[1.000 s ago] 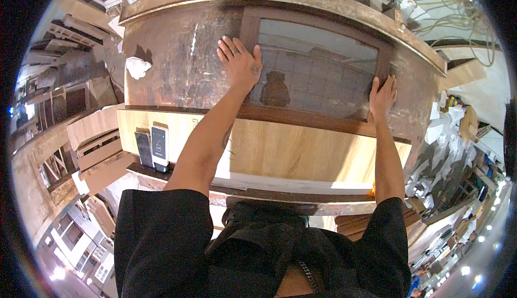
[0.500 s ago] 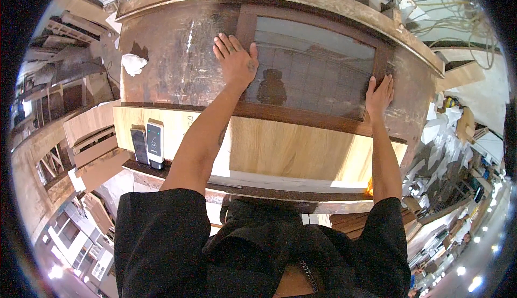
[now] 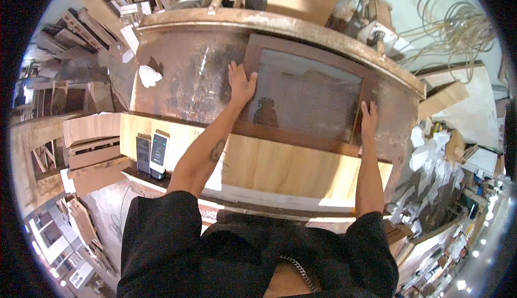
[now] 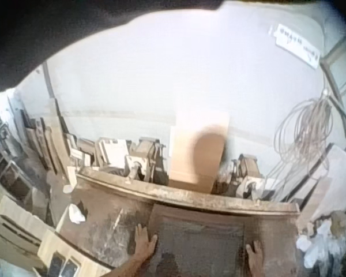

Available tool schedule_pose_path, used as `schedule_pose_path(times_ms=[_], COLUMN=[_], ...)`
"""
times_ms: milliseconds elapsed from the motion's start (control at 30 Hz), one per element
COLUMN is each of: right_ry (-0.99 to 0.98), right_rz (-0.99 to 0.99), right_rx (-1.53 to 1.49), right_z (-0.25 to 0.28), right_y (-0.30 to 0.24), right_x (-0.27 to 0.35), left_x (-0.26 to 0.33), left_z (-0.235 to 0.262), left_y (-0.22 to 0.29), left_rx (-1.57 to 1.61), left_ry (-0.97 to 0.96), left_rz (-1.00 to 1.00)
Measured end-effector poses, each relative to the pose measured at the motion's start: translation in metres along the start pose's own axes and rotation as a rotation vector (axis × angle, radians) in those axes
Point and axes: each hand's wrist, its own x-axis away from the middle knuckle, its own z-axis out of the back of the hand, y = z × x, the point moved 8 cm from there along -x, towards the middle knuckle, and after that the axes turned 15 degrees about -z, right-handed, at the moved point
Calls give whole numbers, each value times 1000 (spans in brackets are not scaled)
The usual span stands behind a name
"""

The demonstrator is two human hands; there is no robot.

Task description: The person wipes the glass of wooden frames with a cloth, handles the frames one at a time from a stack, and places them onto a new stack.

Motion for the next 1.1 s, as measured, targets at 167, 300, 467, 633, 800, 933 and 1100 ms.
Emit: schedule_pose_path(times_ms=[167, 300, 467, 633, 800, 933, 1100], right_ry=[38, 188, 309, 514, 729, 857, 708], right_rz=[12, 72, 170, 263, 147, 106, 69], right_rx=[-601, -938, -1138, -1153, -1227, -1260, -1259], right_z=[55, 157, 291, 375, 406, 419, 401], right_y=[-16, -28, -49, 9, 93, 178, 254], right_x=[42, 131, 289, 411, 536, 625, 714], left_x=[-13, -14, 21, 76, 133, 178, 211], left_z=[94, 216, 352, 422, 427, 422, 408], left_y=[43, 148, 283, 365, 428, 486, 555], left_rx=[609, 850, 1051, 1065, 1158, 1248, 1262], left_ry=[93, 123, 95, 93, -46, -227, -404], left_rz=[-20, -123, -364, -593, -714, -736, -726])
